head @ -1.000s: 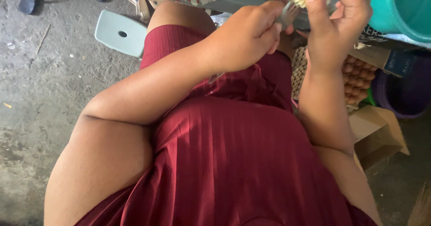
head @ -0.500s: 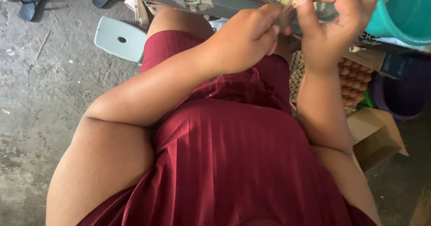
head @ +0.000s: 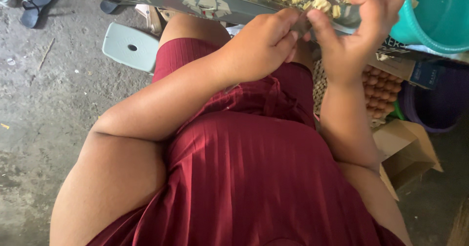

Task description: The person sits on the floor and repeatedly takes small portions of dough from a bowl, rolls them into balls, and presses them with a fork to create ridges. The shaped pieces are placed onto a metal tray.

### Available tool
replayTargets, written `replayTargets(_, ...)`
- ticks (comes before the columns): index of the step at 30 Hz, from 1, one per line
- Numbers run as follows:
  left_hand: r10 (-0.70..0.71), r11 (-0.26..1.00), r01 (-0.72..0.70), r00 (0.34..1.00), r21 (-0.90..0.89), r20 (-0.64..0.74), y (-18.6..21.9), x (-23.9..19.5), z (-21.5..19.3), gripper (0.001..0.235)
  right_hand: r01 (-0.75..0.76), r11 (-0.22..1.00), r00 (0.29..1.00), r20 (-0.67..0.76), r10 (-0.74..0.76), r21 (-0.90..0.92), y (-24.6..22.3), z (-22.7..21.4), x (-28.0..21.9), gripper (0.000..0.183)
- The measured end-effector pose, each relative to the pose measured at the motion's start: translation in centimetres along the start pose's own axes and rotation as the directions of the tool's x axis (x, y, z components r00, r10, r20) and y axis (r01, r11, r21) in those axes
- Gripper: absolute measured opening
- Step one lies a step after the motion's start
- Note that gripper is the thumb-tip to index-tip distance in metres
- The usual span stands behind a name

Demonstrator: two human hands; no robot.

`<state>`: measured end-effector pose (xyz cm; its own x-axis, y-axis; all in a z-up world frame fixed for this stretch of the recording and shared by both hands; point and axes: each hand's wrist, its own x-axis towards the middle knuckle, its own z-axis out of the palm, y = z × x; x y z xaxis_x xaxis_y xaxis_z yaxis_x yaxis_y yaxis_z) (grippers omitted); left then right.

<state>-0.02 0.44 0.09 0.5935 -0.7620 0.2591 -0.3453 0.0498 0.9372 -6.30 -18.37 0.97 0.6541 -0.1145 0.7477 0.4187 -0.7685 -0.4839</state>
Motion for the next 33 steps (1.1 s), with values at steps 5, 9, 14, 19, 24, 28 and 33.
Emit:
replayTargets(5,-0.022,0.999,0.023,1.0,-0.037,0.011,0.0,0.0,0.3,0.015,0.143,0.928,0.989,0.006,-0.151,-0.343,0.1,0.1,-0.1,0.025)
replayTargets(9,-0.002,0.999,0.002,1.0,-0.033,0.002,-0.1,-0.2,0.4,0.015,0.047,0.957,0.998,-0.016,-0.054,-0.285,1.0,0.4,-0.6,0.03)
replayTargets(14,0.012,1.0,-0.012,1.0,-0.006,-0.018,-0.4,-0.2,0.2,0.015,0.056,0.968,0.998,0.028,-0.051,-0.244,1.1,0.2,-0.6,0.022)
replayTargets(19,0.061,0.995,-0.056,0.996,0.082,-0.057,-1.0,-0.2,0.3,0.012,0.154,0.957,0.988,0.069,-0.141,-0.247,-0.1,0.1,-0.3,0.034)
replayTargets(24,0.047,0.998,-0.045,0.998,0.045,-0.051,-1.2,-0.4,0.5,0.015,0.19,0.941,0.982,0.069,-0.178,-0.279,0.2,0.3,-0.2,0.018)
replayTargets(28,0.077,0.993,-0.071,0.995,0.091,-0.063,-1.3,-0.3,0.5,0.014,-0.013,0.998,0.999,0.048,0.016,-0.06,2.3,1.1,-1.1,0.017)
replayTargets(33,-0.02,1.0,0.02,0.999,-0.01,0.027,-1.8,-0.7,-0.1,0.017,-0.59,0.36,0.769,0.366,0.524,0.723,5.6,0.9,-1.9,0.021)
